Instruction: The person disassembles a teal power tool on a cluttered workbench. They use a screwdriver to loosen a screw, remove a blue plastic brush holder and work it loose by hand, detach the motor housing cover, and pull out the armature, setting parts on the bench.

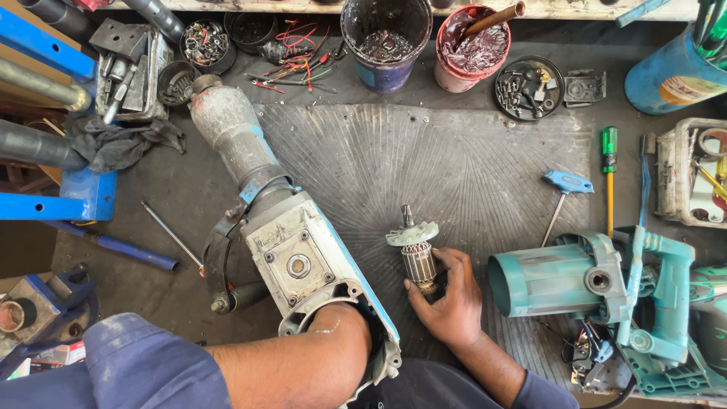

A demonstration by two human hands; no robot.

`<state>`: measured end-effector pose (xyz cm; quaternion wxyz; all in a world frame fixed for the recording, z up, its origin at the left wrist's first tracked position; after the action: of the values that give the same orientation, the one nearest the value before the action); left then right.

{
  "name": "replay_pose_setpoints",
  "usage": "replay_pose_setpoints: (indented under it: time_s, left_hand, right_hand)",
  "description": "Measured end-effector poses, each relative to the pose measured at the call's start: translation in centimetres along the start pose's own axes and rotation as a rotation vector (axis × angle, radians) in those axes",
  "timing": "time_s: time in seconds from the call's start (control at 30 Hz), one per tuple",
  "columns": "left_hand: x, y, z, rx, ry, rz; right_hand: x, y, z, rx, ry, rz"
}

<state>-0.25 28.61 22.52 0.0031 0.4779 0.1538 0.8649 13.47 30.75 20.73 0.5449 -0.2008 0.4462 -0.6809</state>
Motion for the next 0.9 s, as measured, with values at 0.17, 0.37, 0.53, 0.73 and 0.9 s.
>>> replay_pose_setpoints:
  time_s: [0.17,0.37,0.53,0.73,0.9]
  left_hand:
    - [0.0,-0.1,0.1,-0.002,0.008,-0.001]
    - [-0.1,0.0,-0.1,-0.001,0.008,0.0]
    - [-0.2,0.0,-0.1,0.001,0.026,0.005]
    - [1.9,-0.1,1.8,0.018,0.08,0.023]
    - [7.7,-0.8,4.7,0.107,0.247,0.097]
  right_hand:
    - [0.0,0.1,0.0,-0.004,-0.001,-0.007]
    - [-0.1,0.1,-0.1,-0.002,-0.005,-0.02]
    - [0.0,0.2,0.0,-0.011,0.001,-0.02]
    - [0.0,0.5,-0.2,-0.023,-0.004,-0.049]
    - [-0.2,0.1,-0.1,-0.017,0.003,-0.041]
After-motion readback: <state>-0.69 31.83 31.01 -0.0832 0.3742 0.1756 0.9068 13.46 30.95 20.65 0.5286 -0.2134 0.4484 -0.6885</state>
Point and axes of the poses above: each hand's wrist, its own x-axis away from the middle knuckle, its own z-axis out of the back of the hand, y = z × x, the point moved 10 cm from there along -x, towards the middle knuckle, and after that the axes turned 11 degrees about -x, right-handed, at the moved point
